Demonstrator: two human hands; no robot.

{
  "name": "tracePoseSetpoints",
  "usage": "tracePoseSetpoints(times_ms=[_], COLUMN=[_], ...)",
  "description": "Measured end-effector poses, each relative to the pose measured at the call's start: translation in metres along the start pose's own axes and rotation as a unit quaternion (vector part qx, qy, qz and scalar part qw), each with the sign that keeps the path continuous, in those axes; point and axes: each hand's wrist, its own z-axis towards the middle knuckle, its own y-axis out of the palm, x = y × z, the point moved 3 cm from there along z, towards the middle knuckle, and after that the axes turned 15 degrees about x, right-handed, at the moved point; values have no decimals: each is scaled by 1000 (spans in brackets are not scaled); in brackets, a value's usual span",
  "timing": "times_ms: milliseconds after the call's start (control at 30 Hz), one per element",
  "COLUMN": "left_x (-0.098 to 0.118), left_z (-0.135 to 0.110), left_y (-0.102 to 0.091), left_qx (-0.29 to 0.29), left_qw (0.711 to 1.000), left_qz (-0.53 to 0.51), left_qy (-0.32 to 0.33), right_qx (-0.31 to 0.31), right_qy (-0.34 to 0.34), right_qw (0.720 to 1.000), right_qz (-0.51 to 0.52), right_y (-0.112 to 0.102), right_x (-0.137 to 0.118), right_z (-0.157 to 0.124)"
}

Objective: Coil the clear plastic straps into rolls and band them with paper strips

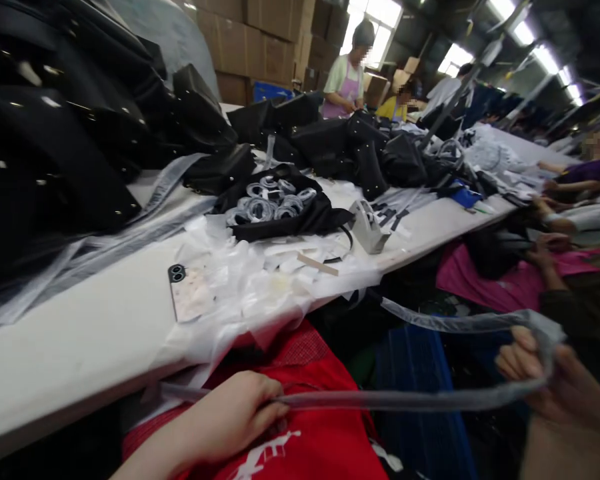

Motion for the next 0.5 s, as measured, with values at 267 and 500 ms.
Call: tracePoseSetpoints(times_ms=[267, 500], left_x=[-2, 5], left_z=[28, 46], left_y=[32, 42], left_qx=[31, 26], left_qw=[996, 984], left_qz=[86, 168], left_qy=[18, 54], right_qx=[-199, -606], right_qy=[83, -149], right_qw=[976, 768], right_qz=[-13, 144], right_y=[154, 228], right_x=[-15, -131], right_z=[-39, -134])
